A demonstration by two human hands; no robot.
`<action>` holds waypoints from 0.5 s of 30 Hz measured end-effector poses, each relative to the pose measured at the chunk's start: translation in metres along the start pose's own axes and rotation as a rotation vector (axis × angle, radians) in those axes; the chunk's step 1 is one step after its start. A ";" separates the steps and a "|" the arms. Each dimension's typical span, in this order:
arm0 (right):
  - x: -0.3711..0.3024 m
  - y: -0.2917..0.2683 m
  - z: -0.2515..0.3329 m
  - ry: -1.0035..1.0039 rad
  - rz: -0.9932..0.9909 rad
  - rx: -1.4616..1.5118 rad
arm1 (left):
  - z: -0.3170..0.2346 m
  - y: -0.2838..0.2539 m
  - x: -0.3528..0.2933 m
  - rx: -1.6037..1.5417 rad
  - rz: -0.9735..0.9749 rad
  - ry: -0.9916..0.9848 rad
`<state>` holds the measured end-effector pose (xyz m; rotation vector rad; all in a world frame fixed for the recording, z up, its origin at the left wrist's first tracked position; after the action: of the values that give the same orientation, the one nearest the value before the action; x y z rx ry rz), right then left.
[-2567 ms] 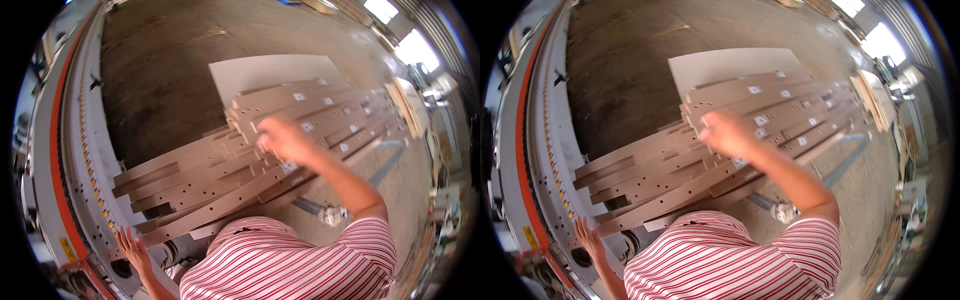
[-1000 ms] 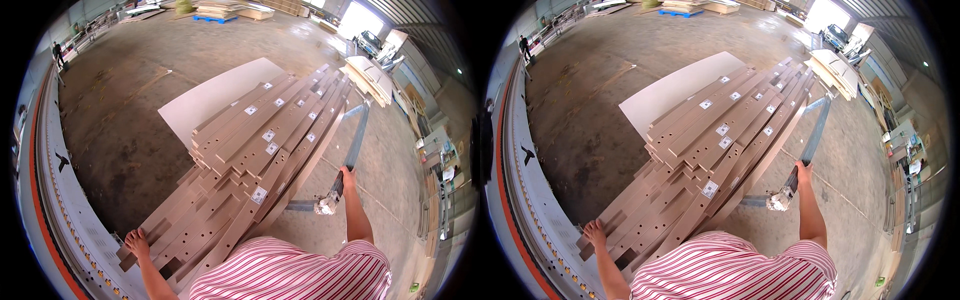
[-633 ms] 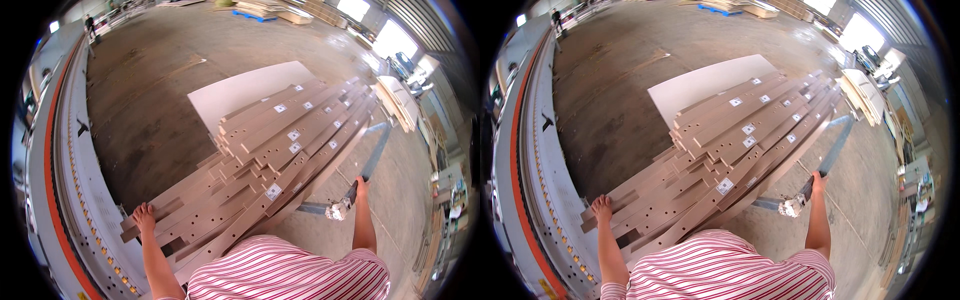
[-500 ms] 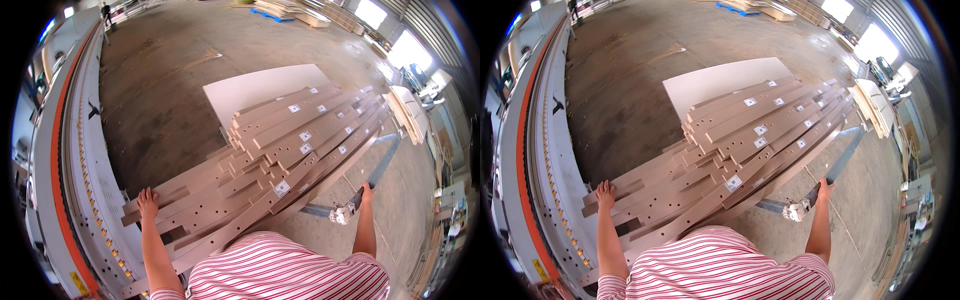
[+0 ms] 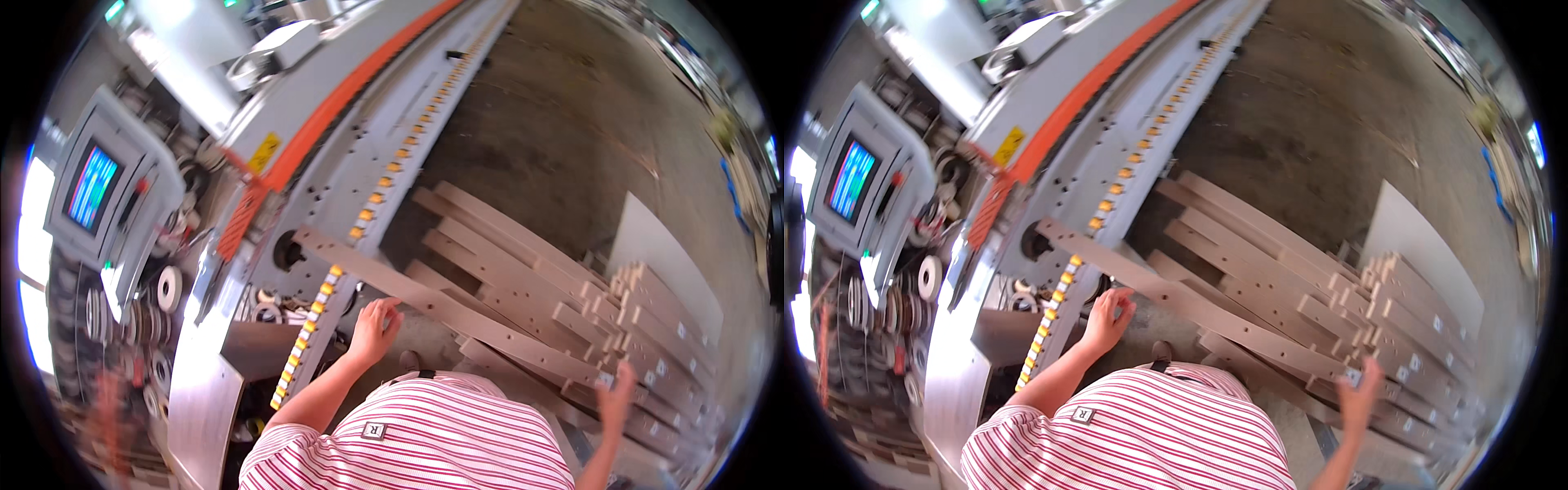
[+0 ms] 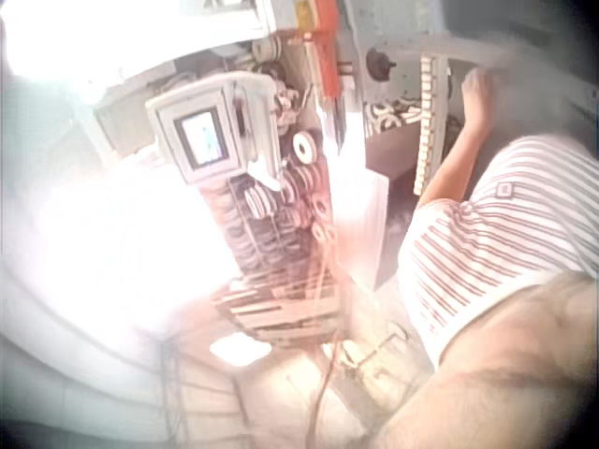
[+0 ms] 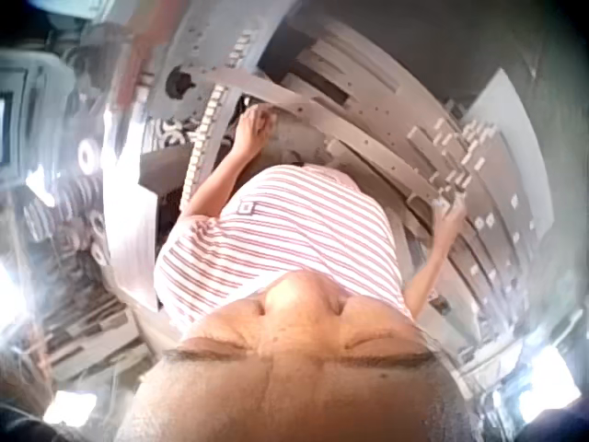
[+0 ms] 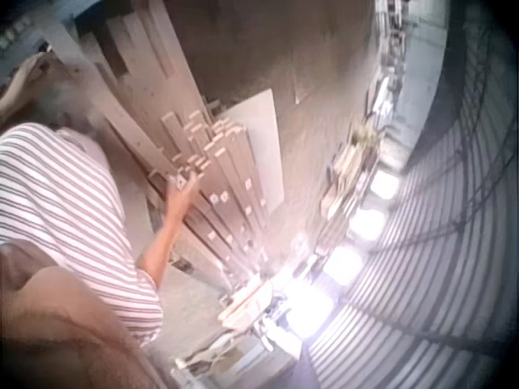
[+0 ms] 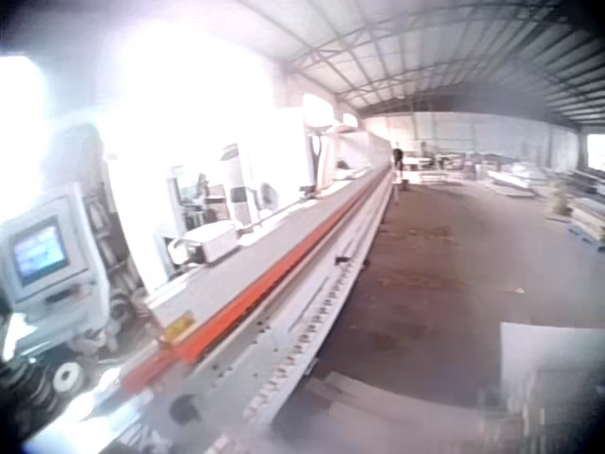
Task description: The person walks through a workshop and operates a control panel on a large machine. They then pick up long wooden planks from a stack and feed them into the machine one by one, repeating the process for several pieces.
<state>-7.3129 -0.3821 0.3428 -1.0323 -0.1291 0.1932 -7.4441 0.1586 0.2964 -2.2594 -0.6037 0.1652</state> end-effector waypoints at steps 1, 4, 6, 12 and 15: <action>0.017 0.033 0.052 -0.030 0.207 -0.007 | 0.015 -0.006 -0.013 -0.026 -0.091 -0.044; 0.056 0.104 0.092 -0.418 0.493 -0.280 | 0.061 -0.032 -0.023 -0.040 -0.341 -0.295; 0.077 0.128 0.087 -0.406 0.617 -0.301 | 0.082 -0.055 -0.011 0.066 -0.498 -0.336; 0.100 0.117 0.128 -0.581 0.617 -0.375 | 0.153 -0.062 0.065 -0.506 -0.564 -0.817; 0.124 0.123 0.165 -0.727 0.612 -0.362 | 0.166 -0.057 0.104 -1.067 -0.354 -0.755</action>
<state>-7.2369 -0.1553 0.3224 -1.3001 -0.5194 1.1357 -7.4239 0.3502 0.2305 -2.9941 -1.8136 0.6554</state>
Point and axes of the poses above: each hand's wrist, its own x-axis towards the middle knuckle, its own y-axis out of the palm, z = x × y, the point moved 4 cm from there along x, towards the middle knuckle, and after that the axes turned 11 degrees about -y, right-handed, at the moved point
